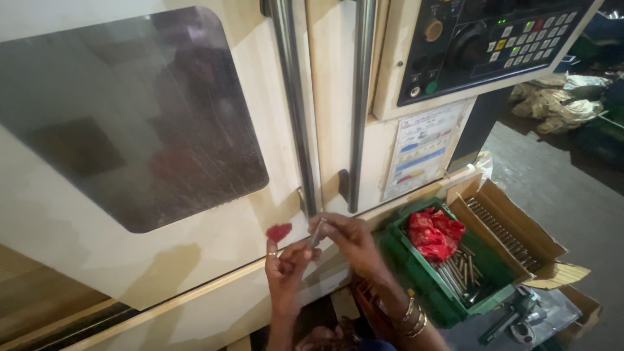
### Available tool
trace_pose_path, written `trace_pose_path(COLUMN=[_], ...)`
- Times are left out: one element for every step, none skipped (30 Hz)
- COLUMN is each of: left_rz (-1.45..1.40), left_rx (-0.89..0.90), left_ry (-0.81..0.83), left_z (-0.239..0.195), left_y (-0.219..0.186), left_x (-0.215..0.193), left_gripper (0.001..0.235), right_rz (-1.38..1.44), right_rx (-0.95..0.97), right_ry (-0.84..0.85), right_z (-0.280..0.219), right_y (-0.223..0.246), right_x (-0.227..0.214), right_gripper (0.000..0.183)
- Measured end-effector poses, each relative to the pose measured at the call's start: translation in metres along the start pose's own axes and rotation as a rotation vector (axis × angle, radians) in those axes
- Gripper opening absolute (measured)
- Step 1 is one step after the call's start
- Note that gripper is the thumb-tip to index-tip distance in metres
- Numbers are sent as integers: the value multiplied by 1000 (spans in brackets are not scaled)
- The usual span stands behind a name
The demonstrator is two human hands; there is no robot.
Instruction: The person operates a CNC lathe by opening and closing the machine door, inserting a metal rod into the chuck, and using a red cloth to wipe the rod. The person repeats this process multiple times, handling the rod and cloth with both hands.
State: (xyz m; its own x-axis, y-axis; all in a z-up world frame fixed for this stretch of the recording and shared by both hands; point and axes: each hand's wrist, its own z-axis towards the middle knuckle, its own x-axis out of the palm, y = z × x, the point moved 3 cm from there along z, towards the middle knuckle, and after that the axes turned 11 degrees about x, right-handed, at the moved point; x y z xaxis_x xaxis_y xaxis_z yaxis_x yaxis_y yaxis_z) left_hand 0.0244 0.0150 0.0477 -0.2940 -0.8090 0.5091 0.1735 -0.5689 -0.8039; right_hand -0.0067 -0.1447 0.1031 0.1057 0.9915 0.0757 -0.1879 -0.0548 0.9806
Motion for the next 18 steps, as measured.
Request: trace_pose_path(left_rz=[-42, -84, -104, -124, -144, -165, -186, -206, -205, -203, -203, -190, -177, -165, -140, -116, -92, -106], left_rx=[-6, -11, 12, 35, 57, 70, 80, 91, 86, 81, 76, 78, 80, 83, 91, 99, 107, 115], left_ry=[-17, -34, -44, -54, -64, -71, -78, -85, -80, -75, -71, -72, -73, -75, -72, -69, -66, -60], left_z=[-1, -2, -2, -1, -1, 0, 0, 0, 1, 2, 2, 3, 3, 3, 3, 2, 2, 3], left_y=[1, 4, 6, 9, 13, 17, 22, 26, 29, 32, 34, 35, 35, 34, 31, 28, 25, 22], left_x=[1, 0, -1, -4, -7, -9, -12, -15, -17, -18, -18, -19, -19, -19, -18, -18, -16, -13], left_gripper=[78, 78, 77, 77, 76, 76, 77, 77, 76, 75, 75, 74, 74, 73, 71, 69, 67, 67], right_rz=[-12, -4, 2, 8, -60, -128, -194, -189, -182, -176, -166, -156, -146, -167, -189, -210, -223, -236], right_rx=[74, 52, 29, 6, 42, 77, 114, 95, 76, 56, 65, 73, 82, 75, 68, 62, 54, 47], right_ry=[-4, 10, 23, 36, 34, 32, 29, 1, -26, -53, -52, -50, -49, -47, -45, -42, -62, -81], right_z=[0, -1, -2, -2, -2, -2, -2, -3, -3, -3, -2, -2, -2, -3, -3, -4, -4, -5], right_y=[-5, -6, -6, -6, -8, -11, -13, -15, -17, -19, -22, -24, -27, -29, -31, -33, -34, -35], right_x=[1, 1, 1, 0, -1, 0, 0, 0, 1, 1, 1, 0, -1, -2, -3, -3, -4, -4], right_gripper=[21, 21, 22, 23, 20, 18, 16, 17, 18, 20, 20, 21, 21, 22, 22, 23, 23, 23])
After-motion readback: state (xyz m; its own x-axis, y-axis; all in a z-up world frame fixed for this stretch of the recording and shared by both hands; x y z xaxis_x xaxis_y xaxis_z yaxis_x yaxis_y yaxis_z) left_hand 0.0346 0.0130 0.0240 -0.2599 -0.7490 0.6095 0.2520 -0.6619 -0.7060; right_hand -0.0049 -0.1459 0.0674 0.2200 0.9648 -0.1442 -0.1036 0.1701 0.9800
